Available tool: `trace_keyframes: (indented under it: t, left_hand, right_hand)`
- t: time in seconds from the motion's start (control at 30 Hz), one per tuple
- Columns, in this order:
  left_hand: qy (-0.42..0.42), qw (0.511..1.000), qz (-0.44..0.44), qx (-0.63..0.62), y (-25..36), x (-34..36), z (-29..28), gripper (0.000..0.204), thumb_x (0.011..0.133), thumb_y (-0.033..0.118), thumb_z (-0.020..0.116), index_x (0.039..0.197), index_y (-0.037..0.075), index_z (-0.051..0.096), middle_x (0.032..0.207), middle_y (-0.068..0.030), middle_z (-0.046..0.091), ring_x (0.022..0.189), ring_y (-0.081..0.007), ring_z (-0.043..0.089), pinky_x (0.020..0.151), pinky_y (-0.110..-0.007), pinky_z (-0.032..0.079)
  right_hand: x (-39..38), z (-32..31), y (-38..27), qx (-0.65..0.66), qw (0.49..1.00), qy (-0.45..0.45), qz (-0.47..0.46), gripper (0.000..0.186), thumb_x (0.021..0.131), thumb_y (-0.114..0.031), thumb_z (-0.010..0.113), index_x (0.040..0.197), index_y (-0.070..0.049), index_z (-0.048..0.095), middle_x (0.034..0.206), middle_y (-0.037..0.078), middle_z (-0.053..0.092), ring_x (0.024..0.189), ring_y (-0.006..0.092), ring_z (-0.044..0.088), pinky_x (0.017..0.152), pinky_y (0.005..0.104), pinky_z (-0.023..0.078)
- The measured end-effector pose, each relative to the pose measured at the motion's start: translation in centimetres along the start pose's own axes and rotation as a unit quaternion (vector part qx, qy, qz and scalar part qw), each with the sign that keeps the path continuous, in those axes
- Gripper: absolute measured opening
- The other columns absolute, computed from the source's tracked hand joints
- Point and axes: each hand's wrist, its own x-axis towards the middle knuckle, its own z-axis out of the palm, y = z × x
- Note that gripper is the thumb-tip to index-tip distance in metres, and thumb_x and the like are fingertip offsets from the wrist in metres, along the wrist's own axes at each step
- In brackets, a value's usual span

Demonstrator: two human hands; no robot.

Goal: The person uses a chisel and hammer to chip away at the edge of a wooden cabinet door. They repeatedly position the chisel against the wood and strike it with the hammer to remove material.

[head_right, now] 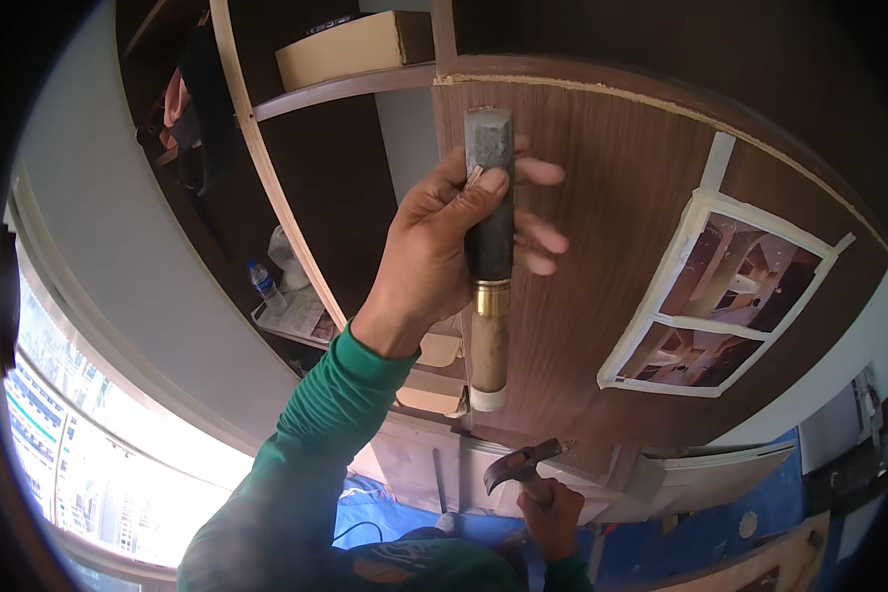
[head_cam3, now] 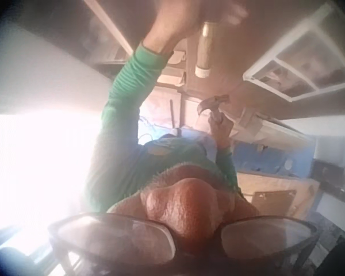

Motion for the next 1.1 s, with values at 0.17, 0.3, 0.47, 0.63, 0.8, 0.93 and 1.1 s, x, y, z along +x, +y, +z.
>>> trace_keyframes:
  t: [0.17,0.3,0.47,0.63,0.8,0.93,1.1]
  left_hand:
    - [-0.043,0.999,-0.005,-0.023,0.9,1.9,-2.2,0.038,0.115,0.007,0.05,0.15,-0.002,0.038,0.132,-0.0272,0.067,0.094,-0.0349,0.079,0.071,-0.041,0.072]
    - [-0.046,0.999,-0.014,-0.025,0.8,1.9,-2.8,0.059,0.112,0.003,0.05,0.166,0.006,0.025,0.117,-0.0199,0.067,0.076,-0.0269,0.073,0.063,-0.039,0.067]
    - [-0.09,0.993,-0.077,0.0,1.9,-0.6,-3.3,0.069,0.112,0.001,0.049,0.172,0.011,0.017,0.104,-0.0152,0.065,0.066,-0.021,0.065,0.055,-0.035,0.056]
    - [-0.048,0.993,-0.112,-0.006,2.3,0.2,-2.7,0.041,0.117,0.013,0.046,0.154,-0.004,0.041,0.106,-0.0175,0.07,0.067,-0.0207,0.067,0.052,-0.03,0.052]
    - [-0.068,0.992,-0.102,-0.013,2.4,3.0,-3.4,0.037,0.118,0.02,0.047,0.145,-0.005,0.047,0.117,-0.0204,0.071,0.081,-0.0286,0.077,0.062,-0.037,0.065]
    - [-0.077,0.992,-0.097,-0.007,2.6,4.5,-3.9,0.041,0.118,0.019,0.047,0.148,-0.009,0.046,0.134,-0.0261,0.067,0.098,-0.0377,0.08,0.077,-0.046,0.073]
    - [-0.088,0.992,-0.089,-0.014,2.4,4.9,-4.3,0.044,0.118,0.018,0.047,0.15,-0.012,0.043,0.143,-0.0297,0.064,0.105,-0.0426,0.079,0.08,-0.051,0.074]
  right_hand:
    - [-2.4,2.4,-0.2,-0.038,0.999,0.011,0.001,0.023,0.081,-0.018,0.087,0.084,0.001,0.075,0.068,0.015,0.072,0.06,0.0223,0.071,0.062,0.0389,0.055]
    - [-4.0,4.0,-0.6,-0.056,0.998,0.017,0.031,0.025,0.077,-0.02,0.089,0.089,-0.001,0.079,0.071,0.016,0.073,0.064,0.0251,0.074,0.065,0.0392,0.058]
    - [-4.1,4.6,-0.6,-0.086,0.995,0.044,0.008,0.025,0.078,-0.02,0.089,0.088,0.0,0.078,0.071,0.016,0.073,0.063,0.0259,0.074,0.064,0.0393,0.057]
    - [-3.2,4.4,-1.1,-0.076,0.995,0.056,0.017,0.023,0.08,-0.017,0.088,0.089,0.001,0.078,0.071,0.016,0.073,0.062,0.023,0.073,0.063,0.038,0.056]
    - [-2.7,4.9,-1.4,-0.045,0.998,0.041,0.032,0.028,0.076,-0.022,0.09,0.095,-0.003,0.081,0.079,0.018,0.077,0.071,0.0333,0.077,0.069,0.0412,0.06]
    - [-3.0,5.9,-0.8,-0.056,0.998,0.037,0.012,0.023,0.079,-0.018,0.089,0.089,0.0,0.079,0.07,0.014,0.073,0.062,0.021,0.072,0.063,0.037,0.057]
    - [-3.1,5.6,-0.9,-0.072,0.997,0.025,0.003,0.025,0.076,-0.019,0.089,0.089,-0.001,0.079,0.071,0.015,0.073,0.061,0.0251,0.073,0.062,0.0383,0.057]
